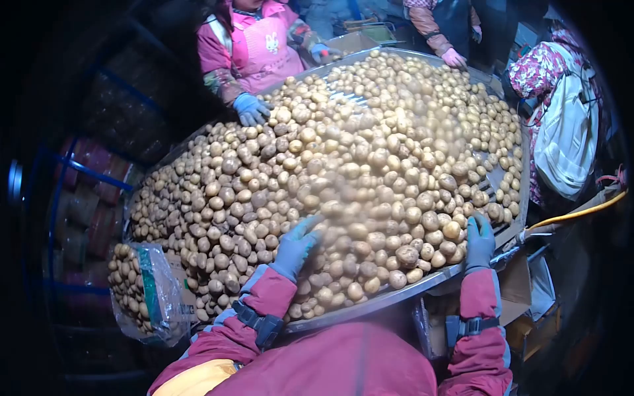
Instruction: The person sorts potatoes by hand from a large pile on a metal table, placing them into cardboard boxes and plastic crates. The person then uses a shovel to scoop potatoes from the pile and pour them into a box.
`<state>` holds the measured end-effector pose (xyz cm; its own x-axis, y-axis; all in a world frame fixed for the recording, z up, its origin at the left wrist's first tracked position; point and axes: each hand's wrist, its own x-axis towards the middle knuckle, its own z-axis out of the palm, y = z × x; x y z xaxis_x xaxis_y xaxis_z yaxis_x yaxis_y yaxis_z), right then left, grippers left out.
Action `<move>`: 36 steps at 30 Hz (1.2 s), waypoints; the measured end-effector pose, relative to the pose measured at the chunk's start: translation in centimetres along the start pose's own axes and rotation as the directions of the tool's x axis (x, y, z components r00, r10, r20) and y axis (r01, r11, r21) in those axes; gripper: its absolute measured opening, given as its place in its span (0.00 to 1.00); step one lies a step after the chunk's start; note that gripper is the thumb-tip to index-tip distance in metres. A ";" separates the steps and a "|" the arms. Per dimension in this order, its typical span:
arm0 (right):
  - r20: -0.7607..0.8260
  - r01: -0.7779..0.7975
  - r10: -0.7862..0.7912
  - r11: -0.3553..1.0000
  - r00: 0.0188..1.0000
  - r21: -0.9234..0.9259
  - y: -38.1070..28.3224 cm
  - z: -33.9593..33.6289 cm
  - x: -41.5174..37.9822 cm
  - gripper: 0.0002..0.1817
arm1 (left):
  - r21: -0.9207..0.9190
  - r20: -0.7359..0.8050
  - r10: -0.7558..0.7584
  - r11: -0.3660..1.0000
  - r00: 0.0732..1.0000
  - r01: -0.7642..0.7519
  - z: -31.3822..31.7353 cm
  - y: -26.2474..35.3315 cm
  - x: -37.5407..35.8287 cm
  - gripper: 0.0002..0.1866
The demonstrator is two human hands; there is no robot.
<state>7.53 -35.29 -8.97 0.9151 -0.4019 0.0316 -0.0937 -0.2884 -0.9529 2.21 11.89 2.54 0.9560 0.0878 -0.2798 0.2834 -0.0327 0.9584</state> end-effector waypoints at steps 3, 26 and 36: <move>0.234 -0.224 0.210 0.974 0.949 0.035 -8.5 3.0 -4.8 0.19 | -0.016 0.070 -0.209 0.977 0.975 0.211 1.6 3.0 -1.1 0.23; 0.764 -0.802 0.358 0.498 0.537 0.330 -9.6 5.6 -16.1 0.26 | 0.336 0.082 0.240 0.907 0.967 -0.253 -0.6 0.0 11.3 0.21; 0.667 -0.796 0.479 0.520 0.571 0.309 -11.5 4.9 -15.8 0.22 | 0.939 -0.006 0.193 0.339 0.981 -0.061 -4.4 2.1 27.2 0.28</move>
<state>-3.91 -21.34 0.02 0.7392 0.2118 -0.6393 -0.6565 0.4383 -0.6139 28.54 18.55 -2.80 0.9923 0.0858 -0.0893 0.1082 -0.9512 0.2890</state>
